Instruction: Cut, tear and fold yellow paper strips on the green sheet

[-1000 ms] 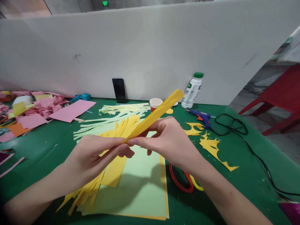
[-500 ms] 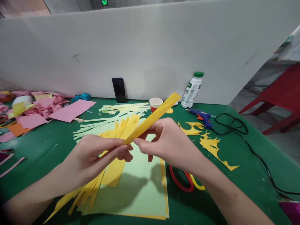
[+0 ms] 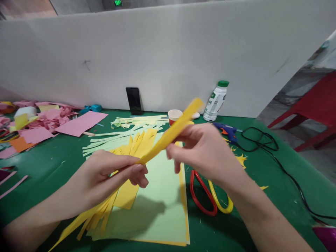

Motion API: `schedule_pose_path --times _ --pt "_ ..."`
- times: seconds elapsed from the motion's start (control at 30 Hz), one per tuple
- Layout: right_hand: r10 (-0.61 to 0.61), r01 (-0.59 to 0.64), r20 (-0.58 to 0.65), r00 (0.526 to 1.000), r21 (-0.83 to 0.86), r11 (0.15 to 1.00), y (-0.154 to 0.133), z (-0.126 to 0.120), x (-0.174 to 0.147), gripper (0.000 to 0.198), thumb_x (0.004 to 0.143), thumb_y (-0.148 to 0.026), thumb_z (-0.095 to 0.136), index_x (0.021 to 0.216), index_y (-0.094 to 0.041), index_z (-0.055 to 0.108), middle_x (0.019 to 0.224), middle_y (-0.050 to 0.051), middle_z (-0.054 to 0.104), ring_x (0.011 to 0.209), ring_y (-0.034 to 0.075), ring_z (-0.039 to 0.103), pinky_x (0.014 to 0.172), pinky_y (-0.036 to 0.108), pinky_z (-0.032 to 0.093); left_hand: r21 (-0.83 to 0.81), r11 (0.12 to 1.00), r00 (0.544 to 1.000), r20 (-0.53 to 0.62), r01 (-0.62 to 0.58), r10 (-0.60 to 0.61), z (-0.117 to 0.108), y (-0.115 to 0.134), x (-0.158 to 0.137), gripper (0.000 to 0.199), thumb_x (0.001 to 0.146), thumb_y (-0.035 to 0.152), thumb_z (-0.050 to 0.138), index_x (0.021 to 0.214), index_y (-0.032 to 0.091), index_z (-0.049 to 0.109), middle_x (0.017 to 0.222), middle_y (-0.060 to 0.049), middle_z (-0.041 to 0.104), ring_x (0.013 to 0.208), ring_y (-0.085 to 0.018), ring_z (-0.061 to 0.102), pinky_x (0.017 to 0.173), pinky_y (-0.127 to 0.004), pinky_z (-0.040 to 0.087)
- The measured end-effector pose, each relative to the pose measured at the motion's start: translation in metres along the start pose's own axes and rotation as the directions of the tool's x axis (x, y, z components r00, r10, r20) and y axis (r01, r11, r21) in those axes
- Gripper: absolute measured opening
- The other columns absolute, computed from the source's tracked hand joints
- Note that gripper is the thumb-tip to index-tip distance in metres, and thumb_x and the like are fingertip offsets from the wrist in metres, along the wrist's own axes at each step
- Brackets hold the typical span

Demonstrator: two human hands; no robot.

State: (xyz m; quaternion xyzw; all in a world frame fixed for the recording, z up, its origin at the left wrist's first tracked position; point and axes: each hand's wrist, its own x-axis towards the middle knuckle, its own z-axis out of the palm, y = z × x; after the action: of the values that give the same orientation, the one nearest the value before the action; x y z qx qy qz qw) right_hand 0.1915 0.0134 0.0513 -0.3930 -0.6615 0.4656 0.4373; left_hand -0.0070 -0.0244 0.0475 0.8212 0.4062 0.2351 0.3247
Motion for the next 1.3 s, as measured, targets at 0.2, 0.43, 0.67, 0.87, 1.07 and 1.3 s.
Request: schedule_pose_path --times 0.2,0.43,0.67,0.87,1.07,1.3 --pt "-0.078 0.080 -0.243 0.967 -0.002 0.997 -0.001 -0.027 0.005 0.013 0.063 -0.010 0.061 0.064 -0.020 0.068 0.065 0.000 0.059 0.047 0.006 0.052 0.033 0.015 0.040 -0.102 0.995 1.000 -0.003 0.003 -0.004 0.004 -0.001 0.000 0.025 0.088 0.023 0.041 0.077 0.015 0.062 0.072 0.001 0.069 0.061 -0.008 0.061 0.059 -0.016 0.048" --pt "0.001 0.018 0.273 0.962 -0.066 0.998 0.003 0.007 0.001 0.016 0.063 -0.006 0.061 0.071 -0.020 0.062 0.070 -0.005 0.057 0.054 0.004 0.052 0.041 0.010 0.044 -0.120 0.993 1.000 -0.018 0.010 -0.012 0.004 -0.001 0.003 0.024 0.088 0.021 0.041 0.077 0.016 0.061 0.071 0.004 0.068 0.062 -0.005 0.060 0.060 -0.011 0.046" --pt "0.019 0.007 0.220 0.975 -0.120 0.993 -0.001 0.008 -0.003 0.009 0.066 -0.012 0.060 0.066 -0.020 0.059 0.063 -0.007 0.053 0.047 0.002 0.048 0.039 0.009 0.043 -0.131 0.991 0.999 0.040 0.040 -0.035 0.001 0.005 0.003 0.026 0.088 0.020 0.041 0.074 0.013 0.061 0.071 0.001 0.069 0.062 -0.006 0.060 0.061 -0.013 0.047" --pt "-0.078 0.082 0.121 0.990 -0.025 0.996 -0.004 -0.007 -0.003 0.007 0.066 -0.011 0.057 0.062 -0.017 0.055 0.060 -0.003 0.049 0.045 0.005 0.048 0.036 0.014 0.045 -0.164 0.986 0.999 0.027 0.030 -0.026 0.000 0.003 0.002 0.024 0.088 0.020 0.041 0.075 0.013 0.060 0.071 0.000 0.069 0.061 -0.006 0.061 0.060 -0.012 0.049" --pt "-0.065 0.092 0.197 0.978 -0.133 0.987 -0.003 -0.009 -0.003 0.007 0.067 -0.014 0.061 0.072 -0.018 0.057 0.069 -0.002 0.050 0.051 0.004 0.047 0.038 0.013 0.045 -0.192 0.981 0.999 0.004 0.035 -0.034 0.002 0.002 0.003 0.025 0.088 0.019 0.041 0.074 0.013 0.060 0.071 0.001 0.069 0.062 -0.006 0.061 0.060 -0.011 0.049" --pt "-0.004 0.043 0.174 0.985 -0.221 0.974 -0.003 0.003 -0.005 0.005 0.068 -0.019 0.060 0.068 -0.020 0.055 0.058 -0.006 0.049 0.043 0.003 0.049 0.036 0.010 0.041 -0.141 0.987 0.995 0.067 0.078 -0.070 0.001 0.004 0.004 0.027 0.088 0.022 0.041 0.076 0.014 0.064 0.071 0.001 0.069 0.062 -0.006 0.060 0.061 -0.012 0.047"
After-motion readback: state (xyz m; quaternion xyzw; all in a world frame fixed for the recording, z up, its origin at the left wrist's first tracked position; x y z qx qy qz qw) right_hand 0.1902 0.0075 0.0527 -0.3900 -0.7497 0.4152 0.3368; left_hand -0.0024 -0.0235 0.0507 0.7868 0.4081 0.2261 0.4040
